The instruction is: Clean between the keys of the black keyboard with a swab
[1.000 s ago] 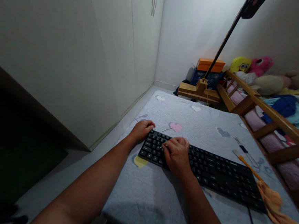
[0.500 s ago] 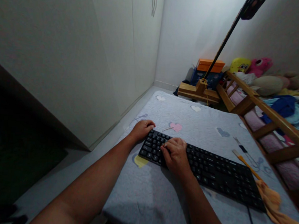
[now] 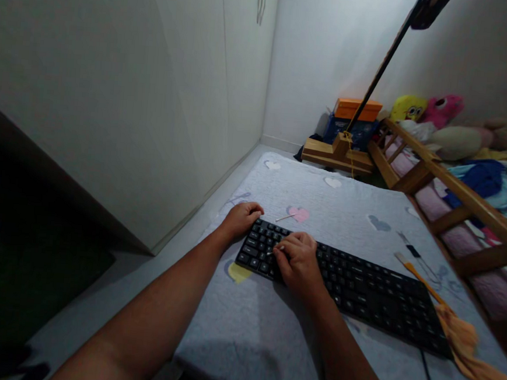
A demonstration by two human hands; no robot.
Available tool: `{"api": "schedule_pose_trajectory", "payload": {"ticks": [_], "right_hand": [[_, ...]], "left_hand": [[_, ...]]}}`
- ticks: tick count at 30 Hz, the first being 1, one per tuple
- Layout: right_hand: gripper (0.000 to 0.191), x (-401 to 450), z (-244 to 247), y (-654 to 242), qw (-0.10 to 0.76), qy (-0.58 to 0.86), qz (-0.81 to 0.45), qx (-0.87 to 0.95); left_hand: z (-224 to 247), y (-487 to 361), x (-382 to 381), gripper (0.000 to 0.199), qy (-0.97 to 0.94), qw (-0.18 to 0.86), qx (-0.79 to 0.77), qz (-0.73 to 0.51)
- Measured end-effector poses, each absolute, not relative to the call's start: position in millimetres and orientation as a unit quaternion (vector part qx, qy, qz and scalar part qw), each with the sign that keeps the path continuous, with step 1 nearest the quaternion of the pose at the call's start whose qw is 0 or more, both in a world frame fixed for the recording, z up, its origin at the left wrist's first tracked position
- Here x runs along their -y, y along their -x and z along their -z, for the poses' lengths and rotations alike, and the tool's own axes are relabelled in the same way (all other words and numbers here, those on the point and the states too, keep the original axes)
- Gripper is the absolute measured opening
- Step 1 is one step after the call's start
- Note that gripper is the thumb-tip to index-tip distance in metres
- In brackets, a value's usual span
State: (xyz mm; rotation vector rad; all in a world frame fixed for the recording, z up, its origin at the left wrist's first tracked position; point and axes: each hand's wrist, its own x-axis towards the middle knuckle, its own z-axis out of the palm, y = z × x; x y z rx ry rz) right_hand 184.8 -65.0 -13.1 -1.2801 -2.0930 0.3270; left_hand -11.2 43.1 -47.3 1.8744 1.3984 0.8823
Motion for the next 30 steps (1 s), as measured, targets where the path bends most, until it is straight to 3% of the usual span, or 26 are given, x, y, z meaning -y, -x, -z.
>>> {"api": "schedule_pose_trajectory", "payload": {"ticks": [15, 30], "right_hand": [[0.014, 60, 23, -189, 0.317, 0.512, -0.059, 0.796], [0.018, 71, 16, -187, 0.294, 0.49, -0.071, 0.817]], "left_hand": [[47, 10, -44, 0.026, -0.71, 0.317, -0.533, -0.332], [46, 12, -42, 0.028, -0.713, 0.315, -0.531, -0.333]]}}
